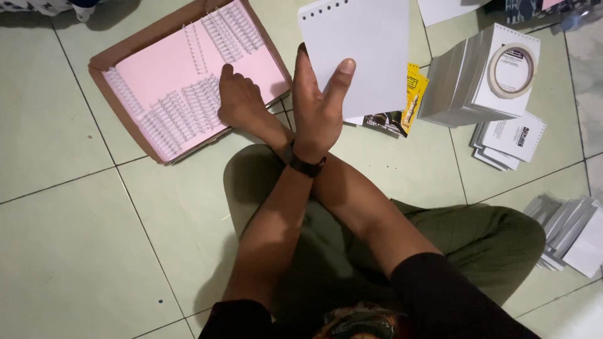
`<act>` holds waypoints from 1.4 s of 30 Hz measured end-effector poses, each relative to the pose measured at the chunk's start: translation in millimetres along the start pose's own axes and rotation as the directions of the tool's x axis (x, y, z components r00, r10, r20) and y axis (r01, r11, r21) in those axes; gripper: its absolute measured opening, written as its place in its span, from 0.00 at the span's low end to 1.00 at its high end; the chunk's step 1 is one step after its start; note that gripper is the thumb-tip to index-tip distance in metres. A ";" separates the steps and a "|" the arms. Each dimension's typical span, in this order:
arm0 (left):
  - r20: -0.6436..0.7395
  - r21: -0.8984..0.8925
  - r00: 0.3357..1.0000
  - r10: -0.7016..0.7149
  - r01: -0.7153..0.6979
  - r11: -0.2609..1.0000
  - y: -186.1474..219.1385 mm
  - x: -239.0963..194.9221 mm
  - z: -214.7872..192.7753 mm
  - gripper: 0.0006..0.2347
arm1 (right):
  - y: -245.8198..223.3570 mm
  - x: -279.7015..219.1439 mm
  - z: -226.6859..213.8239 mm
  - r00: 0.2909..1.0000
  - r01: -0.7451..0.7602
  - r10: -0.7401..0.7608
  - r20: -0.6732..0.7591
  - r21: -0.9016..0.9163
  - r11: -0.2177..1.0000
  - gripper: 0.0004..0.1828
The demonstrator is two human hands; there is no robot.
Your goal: The person sits on the floor and assembles spiral-bound notebooks by hand. They pick up a notebook, insert a metal spiral binding into the holes, and then place the completed notebook into a stack. This process is repeated multiple times.
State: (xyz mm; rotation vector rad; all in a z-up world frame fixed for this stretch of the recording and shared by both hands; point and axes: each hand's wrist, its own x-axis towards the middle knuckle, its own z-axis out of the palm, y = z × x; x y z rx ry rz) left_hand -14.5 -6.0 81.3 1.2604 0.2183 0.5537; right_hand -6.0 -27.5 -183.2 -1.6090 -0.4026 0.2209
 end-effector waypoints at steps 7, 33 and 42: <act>-0.067 -0.111 0.995 -0.071 0.064 0.992 0.6 4.8 -4.4 0.34 | -20.6 19.6 9.9 1.000 -0.023 0.025 -0.012 0.108 0.994 0.26; 0.044 0.048 0.985 0.168 -0.170 0.984 -72.0 7.4 -2.6 0.17 | -316.7 -151.3 -231.7 0.913 -0.059 0.123 -0.390 0.172 0.983 0.24; 0.064 0.244 0.991 0.118 -0.130 0.961 -96.9 -10.5 4.0 0.21 | -93.3 -199.2 -269.0 0.743 -0.641 0.519 -0.423 -0.224 0.734 0.38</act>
